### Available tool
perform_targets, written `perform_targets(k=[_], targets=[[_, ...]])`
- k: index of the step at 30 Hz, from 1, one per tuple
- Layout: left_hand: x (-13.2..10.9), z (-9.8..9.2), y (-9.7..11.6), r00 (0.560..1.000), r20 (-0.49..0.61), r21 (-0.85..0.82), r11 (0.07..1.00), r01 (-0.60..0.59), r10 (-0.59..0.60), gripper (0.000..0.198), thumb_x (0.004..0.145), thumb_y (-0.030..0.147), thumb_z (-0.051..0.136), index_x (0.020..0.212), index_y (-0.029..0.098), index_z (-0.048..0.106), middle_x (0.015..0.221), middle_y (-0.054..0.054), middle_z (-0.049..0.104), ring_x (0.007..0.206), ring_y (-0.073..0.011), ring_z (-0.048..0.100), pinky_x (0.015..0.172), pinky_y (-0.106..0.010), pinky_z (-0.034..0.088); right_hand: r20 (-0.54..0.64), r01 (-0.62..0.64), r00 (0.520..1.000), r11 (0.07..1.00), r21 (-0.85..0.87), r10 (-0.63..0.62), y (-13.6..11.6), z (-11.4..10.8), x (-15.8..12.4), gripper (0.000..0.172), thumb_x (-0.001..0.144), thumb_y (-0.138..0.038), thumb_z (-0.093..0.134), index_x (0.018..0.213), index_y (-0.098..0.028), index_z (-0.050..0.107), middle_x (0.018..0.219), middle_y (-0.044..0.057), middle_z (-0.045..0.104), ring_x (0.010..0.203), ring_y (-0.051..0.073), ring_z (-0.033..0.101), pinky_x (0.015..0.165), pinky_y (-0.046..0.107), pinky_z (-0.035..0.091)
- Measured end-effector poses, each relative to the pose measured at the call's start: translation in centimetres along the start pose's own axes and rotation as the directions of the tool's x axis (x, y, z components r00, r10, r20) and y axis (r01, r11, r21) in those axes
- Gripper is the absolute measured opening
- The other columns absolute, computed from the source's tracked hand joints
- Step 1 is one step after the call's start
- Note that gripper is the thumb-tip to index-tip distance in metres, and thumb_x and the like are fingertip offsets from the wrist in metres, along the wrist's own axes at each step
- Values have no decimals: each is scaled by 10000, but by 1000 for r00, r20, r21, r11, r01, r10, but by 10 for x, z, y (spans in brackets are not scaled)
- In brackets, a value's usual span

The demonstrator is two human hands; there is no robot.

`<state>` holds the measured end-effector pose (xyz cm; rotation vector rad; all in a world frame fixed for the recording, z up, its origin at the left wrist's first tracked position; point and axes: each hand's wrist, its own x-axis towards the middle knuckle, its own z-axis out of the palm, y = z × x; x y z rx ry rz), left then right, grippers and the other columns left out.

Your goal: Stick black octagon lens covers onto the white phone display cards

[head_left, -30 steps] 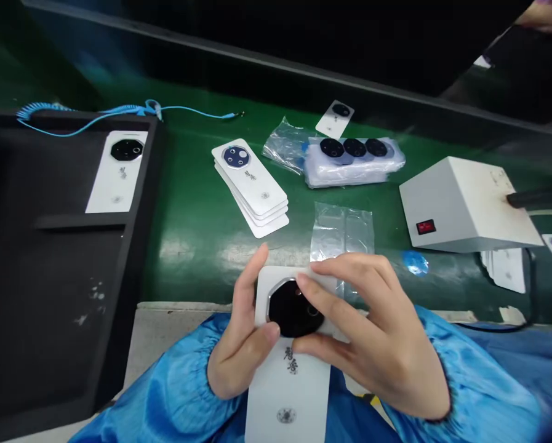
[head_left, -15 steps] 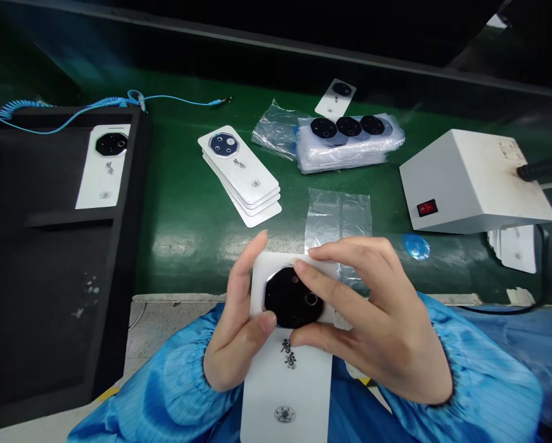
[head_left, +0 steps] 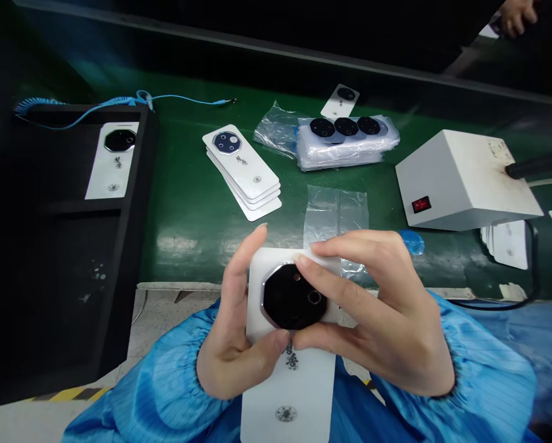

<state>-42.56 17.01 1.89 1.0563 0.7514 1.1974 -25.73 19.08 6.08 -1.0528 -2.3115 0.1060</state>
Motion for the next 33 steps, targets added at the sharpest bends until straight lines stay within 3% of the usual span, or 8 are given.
perform_targets(k=[3, 8, 12, 18, 22, 26, 29, 33], targets=[[-4, 3, 0, 999, -49, -6, 1000, 6, -6, 667, 743, 129, 587, 1301, 421, 366, 1144, 46, 559, 813, -120, 574, 753, -236, 482, -1, 6, 1000, 1000, 0, -6, -2, 0, -2, 390, 765, -401, 636, 1044, -131, 593, 1038, 118, 575, 977, 236, 516, 807, 412, 471], [-6, 7, 2, 995, -79, -3, 998, 60, -60, 516, 765, 164, 574, 1203, 389, 418, 901, 36, 548, 650, -80, 527, 566, -164, 460, -23, 12, 1000, 1000, -25, -13, -9, 0, -3, 356, 773, -357, 640, 1030, -114, 599, 1017, 117, 583, 962, 232, 517, 790, 397, 475], [-6, 8, 2, 980, -199, 158, 987, 21, 11, 474, 688, 138, 648, 1096, 328, 503, 995, 21, 462, 709, -79, 513, 585, -158, 446, -6, -1, 1000, 999, -48, 1, -13, -2, -7, 356, 786, -342, 630, 1055, -112, 588, 1044, 114, 571, 965, 231, 507, 790, 389, 473], [-6, 0, 1, 999, -15, 275, 961, -27, 33, 556, 699, 125, 597, 1174, 334, 399, 1040, -4, 427, 743, -102, 501, 579, -196, 457, -19, 7, 1000, 999, -32, -8, -14, -1, -10, 333, 802, -313, 615, 1047, -88, 596, 1053, 117, 561, 964, 236, 480, 781, 402, 458], [-8, -1, 5, 998, 50, 142, 989, 36, -43, 554, 725, 141, 531, 1207, 344, 348, 969, -7, 466, 686, -106, 505, 533, -216, 455, -24, 11, 1000, 1000, -21, -11, -13, 0, -9, 342, 787, -314, 633, 1028, -72, 607, 1031, 120, 566, 954, 233, 482, 780, 399, 455], [-10, 4, 12, 992, 24, 82, 989, 121, -123, 571, 710, 166, 530, 1217, 352, 347, 945, -12, 506, 726, -144, 528, 533, -241, 460, -13, 13, 1000, 1000, -11, -13, -11, -1, -10, 399, 762, -357, 655, 1045, -81, 603, 1052, 123, 561, 975, 245, 486, 801, 403, 453], [-11, 8, 15, 991, -12, 78, 988, 132, -131, 577, 714, 162, 538, 1219, 365, 348, 888, -1, 524, 669, -133, 516, 499, -228, 442, -2, 5, 1000, 1000, -12, -5, -11, -2, -11, 407, 771, -413, 627, 1054, -122, 596, 1062, 112, 562, 983, 254, 495, 815, 412, 457], [-11, 7, 14, 993, 22, 102, 988, 112, -114, 606, 727, 129, 532, 1241, 377, 328, 873, 4, 539, 627, -123, 514, 509, -232, 447, 8, -16, 1000, 1000, -14, 16, -10, -3, -11, 390, 765, -450, 613, 1049, -183, 592, 1079, 90, 561, 988, 263, 507, 826, 414, 460]])
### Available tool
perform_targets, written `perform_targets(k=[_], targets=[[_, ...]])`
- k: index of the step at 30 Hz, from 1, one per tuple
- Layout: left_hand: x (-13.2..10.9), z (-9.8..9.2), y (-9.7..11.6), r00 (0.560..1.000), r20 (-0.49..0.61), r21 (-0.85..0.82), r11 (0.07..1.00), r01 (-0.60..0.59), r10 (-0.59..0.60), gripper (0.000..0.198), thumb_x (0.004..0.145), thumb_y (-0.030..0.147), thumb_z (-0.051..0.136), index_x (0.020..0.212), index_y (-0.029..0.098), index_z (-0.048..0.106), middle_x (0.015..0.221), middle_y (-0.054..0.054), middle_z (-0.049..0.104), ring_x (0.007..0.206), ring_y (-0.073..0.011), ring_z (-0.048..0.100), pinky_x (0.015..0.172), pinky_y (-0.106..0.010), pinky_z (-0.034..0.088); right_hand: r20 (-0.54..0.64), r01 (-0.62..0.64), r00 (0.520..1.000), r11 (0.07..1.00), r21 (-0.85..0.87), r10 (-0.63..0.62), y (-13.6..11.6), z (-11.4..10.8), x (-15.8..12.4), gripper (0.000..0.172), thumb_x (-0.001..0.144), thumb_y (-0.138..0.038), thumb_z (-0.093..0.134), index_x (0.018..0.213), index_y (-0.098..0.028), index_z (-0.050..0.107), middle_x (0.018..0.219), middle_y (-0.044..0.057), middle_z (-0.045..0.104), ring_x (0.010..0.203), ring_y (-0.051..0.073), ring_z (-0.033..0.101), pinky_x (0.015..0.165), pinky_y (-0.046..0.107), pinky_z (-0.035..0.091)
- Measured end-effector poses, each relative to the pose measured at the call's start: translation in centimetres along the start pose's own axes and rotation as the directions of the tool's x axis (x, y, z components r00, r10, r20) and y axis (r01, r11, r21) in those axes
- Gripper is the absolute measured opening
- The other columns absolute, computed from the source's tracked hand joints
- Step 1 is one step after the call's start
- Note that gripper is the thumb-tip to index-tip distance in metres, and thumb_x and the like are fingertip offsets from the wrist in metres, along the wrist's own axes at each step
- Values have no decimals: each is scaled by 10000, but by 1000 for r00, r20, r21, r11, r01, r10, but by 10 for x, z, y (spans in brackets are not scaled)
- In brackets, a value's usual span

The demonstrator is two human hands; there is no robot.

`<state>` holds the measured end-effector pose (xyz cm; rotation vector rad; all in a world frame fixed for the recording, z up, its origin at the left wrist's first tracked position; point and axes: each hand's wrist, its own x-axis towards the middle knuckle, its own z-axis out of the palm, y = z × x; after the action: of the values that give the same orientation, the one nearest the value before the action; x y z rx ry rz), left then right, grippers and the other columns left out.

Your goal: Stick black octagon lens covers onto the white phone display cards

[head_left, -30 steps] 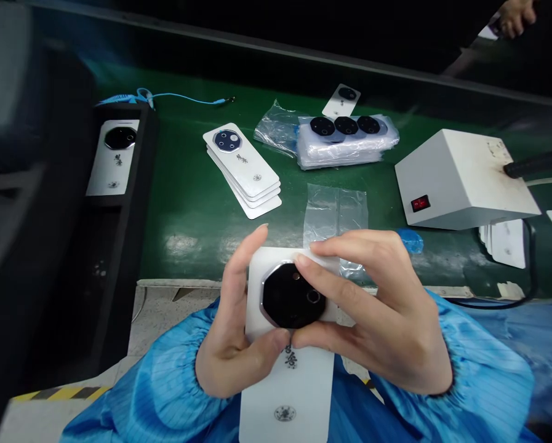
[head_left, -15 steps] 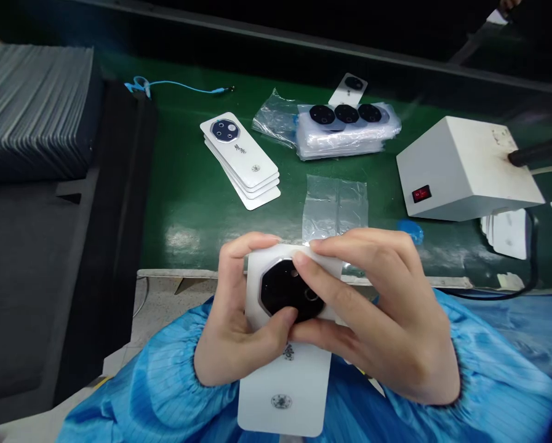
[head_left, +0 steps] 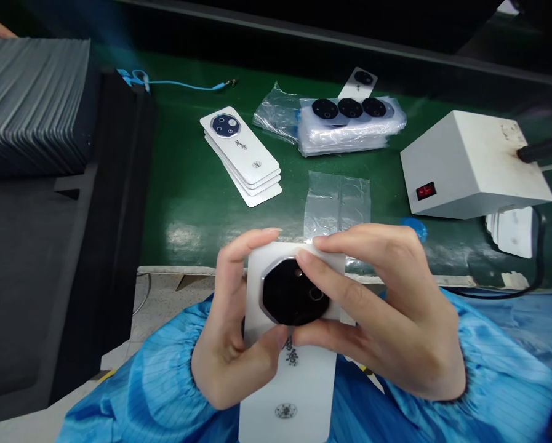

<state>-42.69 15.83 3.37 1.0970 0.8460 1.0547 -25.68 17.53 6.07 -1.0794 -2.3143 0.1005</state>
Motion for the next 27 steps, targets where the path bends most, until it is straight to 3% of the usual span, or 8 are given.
perform_targets(k=[7, 14, 18, 27], targets=[[1, 1, 0, 999, -40, -41, 999, -19, 17, 619, 699, 123, 571, 1229, 376, 377, 897, 10, 565, 641, -124, 527, 531, -234, 438, -24, 11, 1000, 999, 30, -10, 0, -1, 3, 394, 752, -397, 652, 1020, -111, 616, 1048, 110, 552, 984, 240, 494, 840, 400, 443], [2, 5, 0, 999, -43, -154, 988, 27, -34, 586, 732, 136, 560, 1224, 396, 373, 798, 24, 579, 544, -103, 506, 470, -217, 418, 18, -8, 1000, 999, 45, 7, 4, 0, 0, 441, 773, -430, 615, 1101, -139, 569, 1090, 122, 529, 1016, 256, 498, 841, 428, 456], [3, 6, -1, 996, -67, -180, 982, 50, -63, 576, 729, 147, 577, 1218, 390, 392, 833, 16, 594, 587, -121, 540, 496, -232, 436, 26, -13, 1000, 998, 64, 11, 7, 3, 1, 429, 790, -416, 601, 1118, -143, 554, 1098, 122, 519, 1030, 246, 501, 832, 406, 463], [6, -3, -7, 998, 65, -149, 989, -11, 21, 604, 769, 134, 524, 1261, 406, 303, 879, 14, 598, 632, -134, 572, 507, -243, 472, 21, 6, 1000, 996, 85, -8, 8, 4, 1, 450, 777, -401, 626, 1125, -129, 542, 1094, 135, 518, 1027, 240, 511, 812, 388, 474]])
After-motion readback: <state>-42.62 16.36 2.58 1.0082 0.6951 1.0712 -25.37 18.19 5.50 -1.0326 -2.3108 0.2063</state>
